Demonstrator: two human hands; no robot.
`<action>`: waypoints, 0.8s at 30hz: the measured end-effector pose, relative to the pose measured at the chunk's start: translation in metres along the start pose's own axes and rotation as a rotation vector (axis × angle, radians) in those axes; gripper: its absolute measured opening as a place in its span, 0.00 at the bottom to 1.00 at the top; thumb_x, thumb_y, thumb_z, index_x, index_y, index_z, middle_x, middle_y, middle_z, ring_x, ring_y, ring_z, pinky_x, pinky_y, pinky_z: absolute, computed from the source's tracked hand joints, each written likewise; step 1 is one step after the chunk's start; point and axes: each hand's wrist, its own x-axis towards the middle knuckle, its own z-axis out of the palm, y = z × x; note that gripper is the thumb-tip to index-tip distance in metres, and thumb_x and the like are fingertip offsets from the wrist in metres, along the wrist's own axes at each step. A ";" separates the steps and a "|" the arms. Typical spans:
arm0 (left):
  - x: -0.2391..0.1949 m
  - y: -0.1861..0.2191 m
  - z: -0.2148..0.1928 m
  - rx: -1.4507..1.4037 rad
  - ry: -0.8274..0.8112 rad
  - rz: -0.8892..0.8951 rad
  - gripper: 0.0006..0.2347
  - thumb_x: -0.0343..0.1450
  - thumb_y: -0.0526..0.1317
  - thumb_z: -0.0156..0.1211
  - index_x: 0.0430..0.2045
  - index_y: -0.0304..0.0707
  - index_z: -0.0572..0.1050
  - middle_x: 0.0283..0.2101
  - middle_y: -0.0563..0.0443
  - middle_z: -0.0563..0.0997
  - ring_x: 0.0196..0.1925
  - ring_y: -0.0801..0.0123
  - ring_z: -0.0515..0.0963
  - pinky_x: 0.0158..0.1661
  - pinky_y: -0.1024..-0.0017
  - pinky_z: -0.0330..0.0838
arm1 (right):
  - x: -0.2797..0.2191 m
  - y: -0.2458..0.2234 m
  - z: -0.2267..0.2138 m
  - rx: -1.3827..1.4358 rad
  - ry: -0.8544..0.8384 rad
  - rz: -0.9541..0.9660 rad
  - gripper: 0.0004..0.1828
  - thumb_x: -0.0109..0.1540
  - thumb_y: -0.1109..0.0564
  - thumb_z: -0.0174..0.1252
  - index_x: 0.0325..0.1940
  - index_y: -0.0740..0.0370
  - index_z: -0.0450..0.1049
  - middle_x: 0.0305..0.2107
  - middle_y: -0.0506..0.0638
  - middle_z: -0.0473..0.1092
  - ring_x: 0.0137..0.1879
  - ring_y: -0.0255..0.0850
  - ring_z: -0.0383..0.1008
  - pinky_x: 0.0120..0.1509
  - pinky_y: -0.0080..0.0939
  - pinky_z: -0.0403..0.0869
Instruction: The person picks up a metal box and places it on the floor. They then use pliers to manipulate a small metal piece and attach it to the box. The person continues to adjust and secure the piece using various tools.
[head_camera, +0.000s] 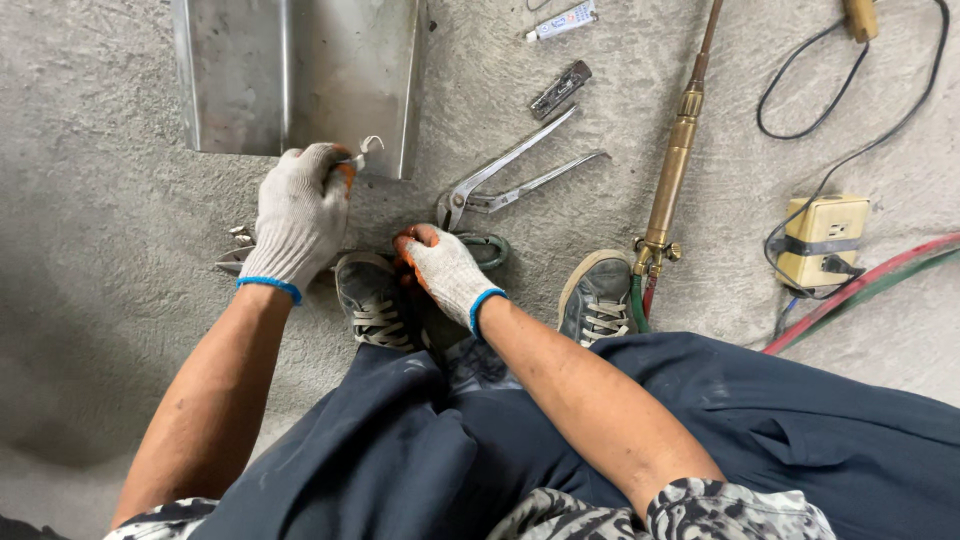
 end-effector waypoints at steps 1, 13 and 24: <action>-0.002 0.001 -0.002 -0.048 -0.010 0.015 0.08 0.77 0.40 0.58 0.47 0.38 0.78 0.41 0.36 0.81 0.42 0.48 0.82 0.45 0.57 0.75 | -0.001 0.001 0.001 0.012 0.001 0.016 0.13 0.66 0.54 0.54 0.50 0.62 0.76 0.30 0.46 0.72 0.35 0.34 0.71 0.38 0.36 0.72; 0.020 -0.001 -0.001 -0.123 -0.039 0.031 0.08 0.75 0.39 0.62 0.39 0.30 0.77 0.37 0.35 0.82 0.39 0.47 0.83 0.41 0.56 0.76 | -0.010 -0.009 0.002 -0.185 0.020 -0.009 0.14 0.67 0.52 0.54 0.51 0.64 0.76 0.28 0.48 0.70 0.28 0.34 0.66 0.34 0.38 0.71; 0.037 -0.021 0.018 0.377 0.083 0.318 0.06 0.73 0.41 0.63 0.36 0.40 0.79 0.36 0.43 0.81 0.40 0.49 0.80 0.41 0.50 0.69 | -0.007 -0.009 0.002 -0.159 0.022 0.000 0.17 0.66 0.51 0.54 0.51 0.65 0.75 0.30 0.51 0.73 0.30 0.38 0.72 0.35 0.40 0.74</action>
